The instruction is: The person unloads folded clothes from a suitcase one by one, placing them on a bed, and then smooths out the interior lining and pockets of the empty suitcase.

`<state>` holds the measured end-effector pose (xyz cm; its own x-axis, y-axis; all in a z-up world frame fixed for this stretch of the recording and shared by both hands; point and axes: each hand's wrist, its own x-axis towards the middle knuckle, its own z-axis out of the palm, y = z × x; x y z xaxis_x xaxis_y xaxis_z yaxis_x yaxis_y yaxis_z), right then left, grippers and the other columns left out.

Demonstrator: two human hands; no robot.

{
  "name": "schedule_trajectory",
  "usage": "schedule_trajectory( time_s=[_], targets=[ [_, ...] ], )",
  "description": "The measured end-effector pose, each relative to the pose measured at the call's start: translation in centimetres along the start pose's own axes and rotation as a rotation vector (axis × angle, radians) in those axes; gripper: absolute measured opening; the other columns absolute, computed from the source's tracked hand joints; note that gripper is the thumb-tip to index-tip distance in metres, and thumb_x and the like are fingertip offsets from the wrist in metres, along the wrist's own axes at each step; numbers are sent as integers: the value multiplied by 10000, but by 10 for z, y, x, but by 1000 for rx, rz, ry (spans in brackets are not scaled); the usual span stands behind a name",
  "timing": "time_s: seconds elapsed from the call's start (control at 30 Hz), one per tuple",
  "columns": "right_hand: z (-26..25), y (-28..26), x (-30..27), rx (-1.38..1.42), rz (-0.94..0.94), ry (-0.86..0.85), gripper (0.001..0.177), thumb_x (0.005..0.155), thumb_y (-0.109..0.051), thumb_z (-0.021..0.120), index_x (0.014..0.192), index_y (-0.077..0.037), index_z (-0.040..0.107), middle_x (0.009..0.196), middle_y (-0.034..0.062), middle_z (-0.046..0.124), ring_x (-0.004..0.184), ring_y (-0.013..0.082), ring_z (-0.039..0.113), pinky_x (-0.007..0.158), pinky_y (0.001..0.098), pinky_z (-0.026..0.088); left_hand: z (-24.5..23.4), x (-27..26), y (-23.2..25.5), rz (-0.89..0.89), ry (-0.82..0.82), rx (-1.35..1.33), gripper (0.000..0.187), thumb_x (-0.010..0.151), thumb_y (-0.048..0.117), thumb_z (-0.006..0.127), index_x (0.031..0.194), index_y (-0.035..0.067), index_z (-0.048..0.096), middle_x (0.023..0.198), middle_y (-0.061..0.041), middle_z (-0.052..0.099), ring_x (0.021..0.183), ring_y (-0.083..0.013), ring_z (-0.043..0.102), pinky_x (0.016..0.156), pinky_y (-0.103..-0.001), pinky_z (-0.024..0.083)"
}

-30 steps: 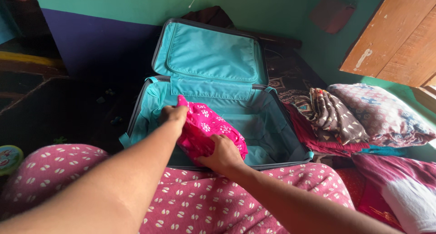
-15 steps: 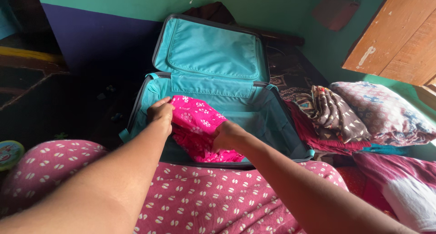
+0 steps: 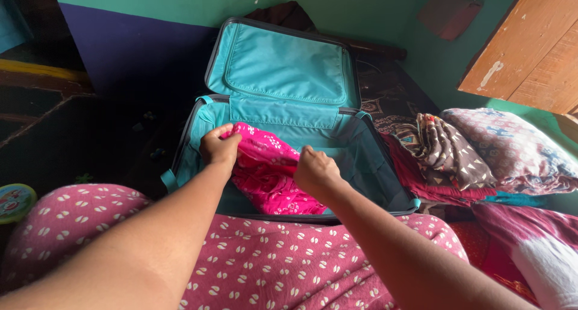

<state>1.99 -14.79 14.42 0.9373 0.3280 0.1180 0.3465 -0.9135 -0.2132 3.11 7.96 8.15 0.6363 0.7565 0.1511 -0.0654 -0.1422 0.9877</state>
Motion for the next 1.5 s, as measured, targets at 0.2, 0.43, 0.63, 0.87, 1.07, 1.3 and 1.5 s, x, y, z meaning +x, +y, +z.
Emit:
schedule_trajectory(
  time_s=[0.2,0.43,0.63,0.87,1.07,1.3,1.5],
  targets=[
    [-5,3,-4,437,292,-505,361,818,-256,834,759,80,716,670,159,764,515,211,742,530,354,631,-20,-7,-26,-112,-94,41,428,790,169,844,1201,80,762,1014,-94,779,786,-190,749,626,-324,624],
    [-16,12,-15,285,4,-363,253,712,-209,901,802,-37,738,680,67,768,579,146,741,530,279,590,-30,-11,-12,-9,-102,-78,448,813,155,838,1243,84,730,1096,-104,753,775,-167,746,592,-288,643],
    [-40,0,-22,425,90,-130,49,795,-85,669,797,-49,702,651,109,770,577,154,748,569,299,580,-42,-23,1,28,-106,-37,463,821,183,824,1267,106,726,1095,-111,765,764,-189,745,605,-306,626],
    [-67,-28,-39,194,34,-166,189,800,-109,641,913,39,672,651,119,754,618,211,764,627,340,601,-38,-16,-15,228,13,216,480,801,337,847,1243,167,766,988,-169,786,891,-269,748,846,-400,577],
    [-22,-54,-65,-163,-132,-531,396,881,-367,575,860,3,716,703,113,767,671,219,746,679,374,610,-29,11,-62,252,-3,202,547,765,293,859,1255,81,741,1198,-177,735,1104,-298,708,962,-382,544],
    [-38,-33,-15,0,-214,-585,580,887,-629,581,904,-92,800,801,116,787,792,252,742,792,409,596,-27,0,-68,-209,-8,417,875,611,507,948,1245,-18,649,1234,-238,660,1089,-377,668,930,-440,548],
    [-1,-28,11,153,-359,10,964,744,-675,728,1452,-62,502,1383,221,592,1269,371,590,1054,417,496,-35,-22,-33,-310,-314,406,930,679,724,845,1193,-39,715,1158,-229,731,1017,-345,732,850,-420,598]
  ],
)
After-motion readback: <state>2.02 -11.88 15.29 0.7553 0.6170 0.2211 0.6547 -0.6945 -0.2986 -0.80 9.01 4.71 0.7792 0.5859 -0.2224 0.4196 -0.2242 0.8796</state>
